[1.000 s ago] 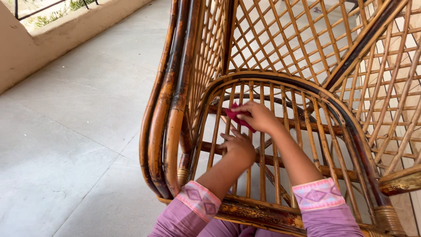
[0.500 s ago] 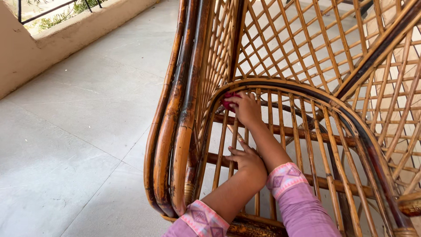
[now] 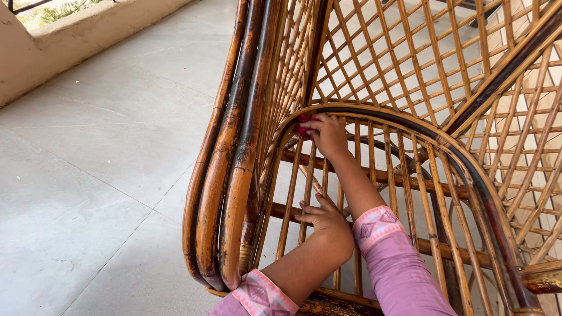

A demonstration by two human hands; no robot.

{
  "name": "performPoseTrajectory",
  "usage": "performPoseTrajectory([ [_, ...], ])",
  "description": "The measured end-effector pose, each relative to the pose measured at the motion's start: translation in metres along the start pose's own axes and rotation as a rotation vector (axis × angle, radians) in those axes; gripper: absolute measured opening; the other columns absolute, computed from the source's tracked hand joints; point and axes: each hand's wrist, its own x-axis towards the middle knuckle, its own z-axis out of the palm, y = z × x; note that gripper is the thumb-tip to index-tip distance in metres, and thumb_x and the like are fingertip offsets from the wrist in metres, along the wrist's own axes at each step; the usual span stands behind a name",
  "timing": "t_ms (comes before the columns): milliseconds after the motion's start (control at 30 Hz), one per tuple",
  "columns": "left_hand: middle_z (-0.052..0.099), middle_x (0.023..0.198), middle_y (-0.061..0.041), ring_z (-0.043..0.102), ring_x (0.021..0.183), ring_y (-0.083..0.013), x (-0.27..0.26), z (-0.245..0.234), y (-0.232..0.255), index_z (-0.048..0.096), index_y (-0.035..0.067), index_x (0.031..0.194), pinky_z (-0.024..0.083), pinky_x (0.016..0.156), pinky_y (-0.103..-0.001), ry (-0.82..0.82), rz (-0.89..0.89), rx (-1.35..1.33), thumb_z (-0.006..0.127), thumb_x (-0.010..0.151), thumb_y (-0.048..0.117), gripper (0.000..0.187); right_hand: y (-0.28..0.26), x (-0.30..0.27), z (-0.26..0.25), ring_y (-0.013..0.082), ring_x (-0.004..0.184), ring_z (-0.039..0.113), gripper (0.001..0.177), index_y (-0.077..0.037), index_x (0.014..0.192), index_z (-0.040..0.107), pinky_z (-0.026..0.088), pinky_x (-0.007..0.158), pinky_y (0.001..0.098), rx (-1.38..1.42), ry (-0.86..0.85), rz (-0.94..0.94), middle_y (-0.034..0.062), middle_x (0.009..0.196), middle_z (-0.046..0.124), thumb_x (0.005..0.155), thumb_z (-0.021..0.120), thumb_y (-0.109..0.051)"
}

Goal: The person sits on the floor and wipes a rattan chair with a pink cloth. They clean the seat, frame, and backrest, moving around the chair to reach different areas.

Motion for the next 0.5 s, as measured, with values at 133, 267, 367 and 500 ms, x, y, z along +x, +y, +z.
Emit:
performPoseTrajectory([
  [133,-0.006,0.165,-0.041,0.022,0.139,-0.0724,0.005,-0.003,-0.003,0.017,-0.007,0.161,0.039,0.095,-0.082,-0.046,0.022,0.009,0.086,0.088,0.032,0.108,-0.014,-0.012,-0.015,0.0244,0.100,0.064,0.029,-0.032,0.115,0.078,0.052,0.097,0.0444,0.110,-0.198,0.081,0.0014,0.110,0.073,0.089,0.076,-0.020],
  [267,-0.005,0.165,-0.041,0.025,0.138,-0.0725,0.002,-0.004,-0.003,0.018,-0.007,0.161,0.041,0.094,-0.083,-0.025,0.029,0.017,0.086,0.087,0.034,0.108,-0.027,-0.034,-0.030,0.0241,0.098,0.066,0.030,-0.030,0.114,0.079,0.055,0.091,0.0425,0.134,-0.194,-0.003,0.0017,0.105,0.074,0.087,0.077,-0.019],
  [367,-0.003,0.164,-0.044,0.028,0.137,-0.0714,-0.005,-0.005,-0.006,0.020,-0.008,0.161,0.044,0.092,-0.080,-0.033,0.073,0.095,0.091,0.082,0.034,0.114,-0.040,-0.050,-0.043,0.0252,0.096,0.065,0.029,-0.030,0.116,0.079,0.054,0.090,0.0431,0.125,-0.230,-0.018,0.0025,0.102,0.073,0.088,0.077,-0.021],
  [500,0.001,0.164,-0.044,0.030,0.137,-0.0710,-0.008,-0.009,-0.009,0.026,-0.004,0.160,0.044,0.093,-0.079,-0.026,0.083,0.124,0.092,0.081,0.033,0.110,-0.062,-0.070,-0.063,0.0236,0.098,0.065,0.029,-0.034,0.115,0.078,0.055,0.089,0.0416,0.078,-0.353,0.010,0.0014,0.103,0.072,0.087,0.078,-0.028],
])
